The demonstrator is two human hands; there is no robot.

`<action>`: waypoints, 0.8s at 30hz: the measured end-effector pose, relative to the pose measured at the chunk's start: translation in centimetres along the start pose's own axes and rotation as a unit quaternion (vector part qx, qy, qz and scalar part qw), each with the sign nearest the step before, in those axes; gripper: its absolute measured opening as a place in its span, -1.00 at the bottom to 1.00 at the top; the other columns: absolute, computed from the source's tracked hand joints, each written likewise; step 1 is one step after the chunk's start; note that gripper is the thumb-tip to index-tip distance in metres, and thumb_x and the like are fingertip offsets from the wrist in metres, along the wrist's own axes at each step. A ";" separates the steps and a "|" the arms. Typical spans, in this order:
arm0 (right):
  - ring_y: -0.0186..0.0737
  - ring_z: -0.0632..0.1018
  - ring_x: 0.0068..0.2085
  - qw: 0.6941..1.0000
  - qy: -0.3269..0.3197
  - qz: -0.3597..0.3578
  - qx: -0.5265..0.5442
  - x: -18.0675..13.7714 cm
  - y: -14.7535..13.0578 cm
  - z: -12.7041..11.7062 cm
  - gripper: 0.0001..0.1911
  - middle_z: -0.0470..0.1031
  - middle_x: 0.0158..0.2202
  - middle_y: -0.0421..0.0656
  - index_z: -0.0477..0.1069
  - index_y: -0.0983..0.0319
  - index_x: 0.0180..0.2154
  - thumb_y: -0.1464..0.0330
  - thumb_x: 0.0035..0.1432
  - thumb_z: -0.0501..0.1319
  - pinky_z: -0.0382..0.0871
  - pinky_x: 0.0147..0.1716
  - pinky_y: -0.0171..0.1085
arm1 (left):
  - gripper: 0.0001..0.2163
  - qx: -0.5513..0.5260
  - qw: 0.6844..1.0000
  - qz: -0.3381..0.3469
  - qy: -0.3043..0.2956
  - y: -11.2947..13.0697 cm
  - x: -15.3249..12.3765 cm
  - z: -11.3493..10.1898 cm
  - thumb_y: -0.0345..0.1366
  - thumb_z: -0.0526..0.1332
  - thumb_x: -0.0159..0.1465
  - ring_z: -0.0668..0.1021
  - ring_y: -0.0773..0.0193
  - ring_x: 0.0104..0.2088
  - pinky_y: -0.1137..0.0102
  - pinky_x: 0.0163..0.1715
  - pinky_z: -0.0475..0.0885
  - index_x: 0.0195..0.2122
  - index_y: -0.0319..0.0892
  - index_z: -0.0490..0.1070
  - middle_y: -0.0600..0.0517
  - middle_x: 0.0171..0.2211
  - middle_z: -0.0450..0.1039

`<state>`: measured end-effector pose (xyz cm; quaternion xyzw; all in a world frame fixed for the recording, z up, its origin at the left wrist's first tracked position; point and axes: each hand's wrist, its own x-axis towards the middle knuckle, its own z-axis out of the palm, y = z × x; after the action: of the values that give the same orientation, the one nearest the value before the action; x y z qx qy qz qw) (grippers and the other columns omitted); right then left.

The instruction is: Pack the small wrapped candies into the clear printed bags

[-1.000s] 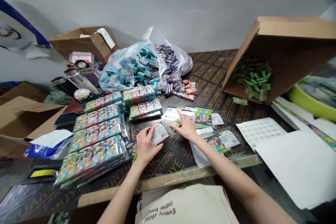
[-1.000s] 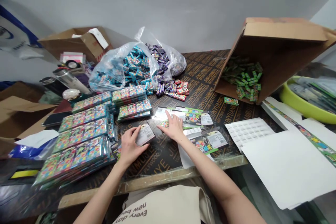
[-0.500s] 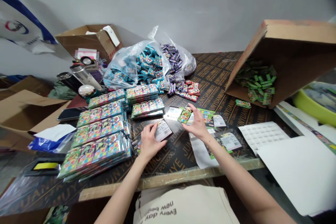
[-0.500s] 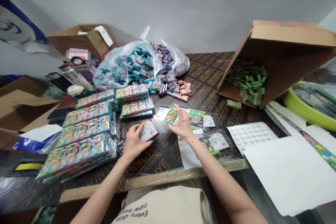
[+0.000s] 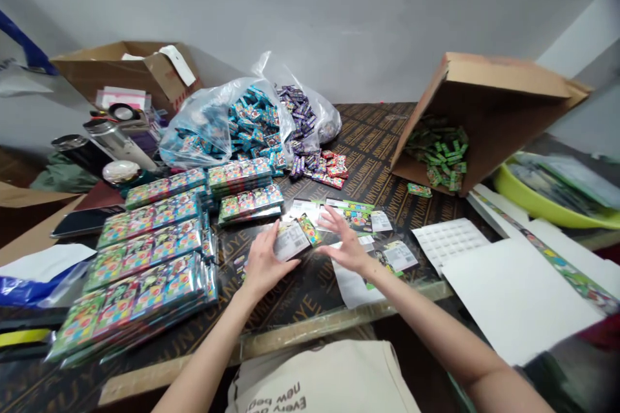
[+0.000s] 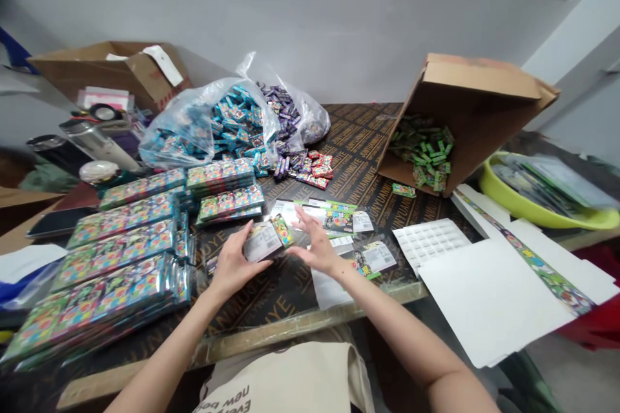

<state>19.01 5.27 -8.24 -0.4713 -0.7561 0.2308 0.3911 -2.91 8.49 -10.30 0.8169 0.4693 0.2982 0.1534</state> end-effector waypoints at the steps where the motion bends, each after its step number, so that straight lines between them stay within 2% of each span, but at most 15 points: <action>1: -0.09 0.25 0.15 1.000 0.006 0.016 0.007 -0.4 -0.3 0.7 -0.18 0.27 0.10 0.00 -0.28 0.13 0.23 0.29 0.08 0.18 -0.18 0.16 0.04 | -0.16 -0.001 1.000 -0.006 0.006 0.0 -0.1 0.1 -0.13 0.33 -0.10 0.35 0.00 -0.03 0.14 -0.03 0.25 0.19 -0.19 -0.01 -0.14 -0.01 0.29; 3: -0.10 0.25 0.15 0.998 0.006 0.044 0.040 -1.0 -1.1 2.0 -0.25 0.38 0.01 -0.04 -0.25 0.11 0.23 0.28 0.13 0.14 -0.29 0.16 0.09 | -0.18 -0.008 1.000 -0.025 0.014 0.0 -0.2 0.2 -0.12 0.34 -0.12 0.37 0.01 -0.06 0.14 -0.04 0.27 0.17 -0.16 0.05 -0.11 -0.05 0.30; 4: -0.12 0.23 0.16 0.995 0.021 0.063 0.069 -1.2 -1.5 2.5 -0.27 0.38 0.01 -0.05 -0.23 0.11 0.22 0.28 0.14 0.13 -0.29 0.16 0.09 | -0.19 -0.015 0.999 -0.045 0.022 0.2 -0.3 0.3 -0.11 0.34 -0.13 0.38 0.02 -0.07 0.14 -0.06 0.28 0.15 -0.16 0.08 -0.10 -0.08 0.30; 6: -0.14 0.21 0.17 0.977 0.094 0.117 0.152 -1.0 -2.1 3.2 -0.26 0.28 0.09 -0.04 -0.22 0.09 0.22 0.25 0.12 0.14 -0.12 0.16 0.03 | -0.18 -0.043 0.992 -0.103 0.056 0.6 -0.5 0.5 -0.07 0.36 -0.17 0.39 0.04 -0.10 0.16 -0.08 0.30 0.14 -0.15 0.13 -0.07 -0.14 0.29; 9: -0.16 0.32 0.10 0.910 0.200 0.205 0.299 0.1 -2.5 4.2 -0.30 0.19 0.14 -0.05 -0.19 0.07 0.21 0.20 0.12 0.11 0.23 0.01 -0.11 | -0.22 -0.157 0.963 -0.193 0.108 2.1 -0.5 1.2 -0.06 0.38 -0.20 0.42 0.09 -0.14 0.19 -0.09 0.31 0.08 -0.15 0.22 -0.04 -0.20 0.31; 11: -0.16 0.42 -0.01 0.863 0.230 0.244 0.378 1.2 -2.7 4.9 -0.42 0.32 0.05 -0.07 -0.04 0.10 0.16 0.17 0.14 0.05 0.36 -0.13 -0.16 | -0.41 -0.306 0.913 -0.244 0.112 3.4 -0.4 1.8 -0.05 0.32 -0.10 0.46 0.15 -0.21 0.24 -0.15 0.35 -0.04 -0.18 0.34 -0.03 -0.26 0.39; 14: -0.15 0.50 -0.15 0.809 0.257 0.293 0.441 2.2 -3.0 5.5 -0.58 0.48 -0.17 -0.12 0.21 0.17 -0.01 0.20 0.07 0.09 0.40 -0.25 -0.21 | -0.62 -0.541 0.773 -0.309 0.120 5.1 -0.5 2.4 -0.01 0.18 0.08 0.52 0.24 -0.33 0.34 -0.26 0.39 -0.26 -0.25 0.44 -0.02 -0.36 0.48; 16: -0.15 0.52 -0.24 0.786 0.256 0.318 0.464 2.4 -3.2 5.3 -0.64 0.52 -0.29 -0.16 0.30 0.20 -0.14 0.28 -0.03 0.18 0.40 -0.30 -0.23 | -0.66 -0.625 0.684 -0.351 0.135 5.7 -0.5 2.3 -0.05 0.20 0.08 0.53 0.28 -0.40 0.39 -0.32 0.39 -0.35 -0.27 0.44 0.00 -0.43 0.51; 18: -0.16 0.53 -0.30 0.772 0.228 0.337 0.489 2.2 -3.5 4.8 -0.68 0.54 -0.36 -0.18 0.33 0.22 -0.23 0.35 -0.12 0.23 0.39 -0.32 -0.24 | -0.73 -0.658 0.623 -0.400 0.137 5.8 -0.5 1.8 -0.14 0.29 0.00 0.52 0.34 -0.49 0.44 -0.38 0.39 -0.42 -0.27 0.44 0.06 -0.50 0.50; 20: -0.15 0.54 -0.32 0.758 0.198 0.344 0.518 2.0 -3.7 4.2 -0.68 0.55 -0.36 -0.17 0.32 0.22 -0.24 0.34 -0.13 0.22 0.39 -0.32 -0.21 | -0.77 -0.669 0.588 -0.438 0.119 5.6 -0.2 1.1 -0.20 0.32 -0.07 0.48 0.40 -0.57 0.48 -0.46 0.37 -0.46 -0.27 0.44 0.10 -0.55 0.48; 21: -0.14 0.54 -0.31 0.751 0.187 0.346 0.530 1.9 -3.8 4.0 -0.68 0.55 -0.34 -0.15 0.32 0.22 -0.23 0.32 -0.12 0.21 0.39 -0.32 -0.20 | -0.77 -0.672 0.582 -0.446 0.107 5.4 0.0 0.8 -0.21 0.31 -0.07 0.48 0.40 -0.59 0.49 -0.49 0.37 -0.47 -0.27 0.45 0.10 -0.56 0.47; 24: -0.12 0.55 -0.31 0.738 0.172 0.355 0.548 1.7 -3.6 3.6 -0.68 0.56 -0.33 -0.13 0.32 0.22 -0.22 0.33 -0.11 0.17 0.40 -0.36 -0.19 | -0.76 -0.660 0.612 -0.430 0.063 4.8 0.6 0.2 -0.20 0.27 -0.06 0.49 0.37 -0.57 0.47 -0.52 0.36 -0.44 -0.28 0.47 0.06 -0.54 0.49</action>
<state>13.74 5.29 -7.19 -0.4414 -0.1972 0.6421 0.5950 0.70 6.51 -7.67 0.1784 0.4515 0.4776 0.7323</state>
